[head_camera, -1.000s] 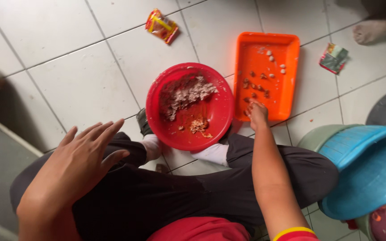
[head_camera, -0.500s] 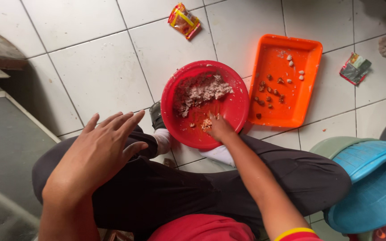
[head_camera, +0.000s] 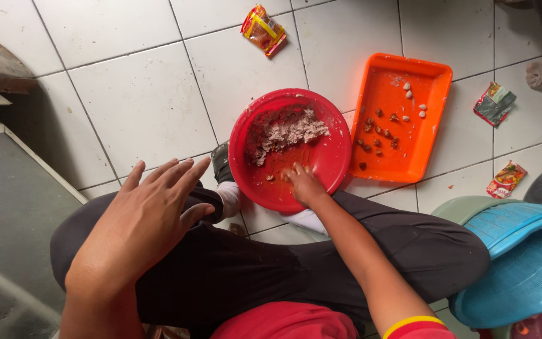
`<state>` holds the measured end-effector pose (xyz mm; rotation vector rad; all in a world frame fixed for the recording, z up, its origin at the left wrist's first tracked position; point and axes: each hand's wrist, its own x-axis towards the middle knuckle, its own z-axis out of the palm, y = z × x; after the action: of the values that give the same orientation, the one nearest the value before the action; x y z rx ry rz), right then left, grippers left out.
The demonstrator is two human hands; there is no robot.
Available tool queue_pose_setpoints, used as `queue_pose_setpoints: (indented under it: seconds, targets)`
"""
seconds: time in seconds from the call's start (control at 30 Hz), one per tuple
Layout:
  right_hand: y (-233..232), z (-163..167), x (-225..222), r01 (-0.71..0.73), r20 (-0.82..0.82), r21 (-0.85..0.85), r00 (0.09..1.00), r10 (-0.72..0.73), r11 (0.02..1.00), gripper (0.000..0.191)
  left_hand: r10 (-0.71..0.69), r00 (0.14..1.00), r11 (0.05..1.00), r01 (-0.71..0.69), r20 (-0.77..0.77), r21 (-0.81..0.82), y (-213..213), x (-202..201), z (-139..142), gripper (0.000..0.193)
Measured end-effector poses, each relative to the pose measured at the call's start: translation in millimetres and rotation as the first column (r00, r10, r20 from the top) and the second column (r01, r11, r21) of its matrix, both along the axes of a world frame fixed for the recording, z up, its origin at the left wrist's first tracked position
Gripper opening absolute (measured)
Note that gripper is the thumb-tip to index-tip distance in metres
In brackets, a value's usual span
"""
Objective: The person sits on the floor and portions a minced meat mixture from a red bowl by hand, rolling small pieces into balls and placing them onto an orange tray. They repeatedly take mixture, shape it, and set the formed balls on the tray as the tray fills.
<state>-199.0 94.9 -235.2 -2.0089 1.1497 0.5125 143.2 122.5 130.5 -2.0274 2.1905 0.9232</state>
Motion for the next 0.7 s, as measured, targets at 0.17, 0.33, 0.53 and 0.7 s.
queue_pose_setpoints:
  seconds: [0.17, 0.33, 0.53, 0.7]
  targets:
    - [-4, -1, 19, 0.065, -0.081, -0.055, 0.994, -0.070, 0.996, 0.082, -0.003, 1.000, 1.000, 0.003, 0.011, 0.020, 0, 5, 1, 0.074]
    - [31, -33, 17, 0.014, 0.083, -0.180, 0.997, 0.001, 0.984, 0.073, 0.017, 1.000, 1.000, -0.017, 0.004, 0.003, 1, 10, 4, 0.070]
    - [9, -36, 12, 0.017, 0.296, 0.279, 0.950, -0.102, 0.960, 0.038, 0.015, 1.000, 0.999, -0.015, -0.014, -0.034, -1, 13, 10, 0.074]
    - [-32, -30, 0, 0.237, 0.161, 0.028, 0.958, -0.238, 0.971, 0.041, 0.013, 1.000, 0.999, -0.014, -0.011, -0.033, 3, 13, 10, 0.069]
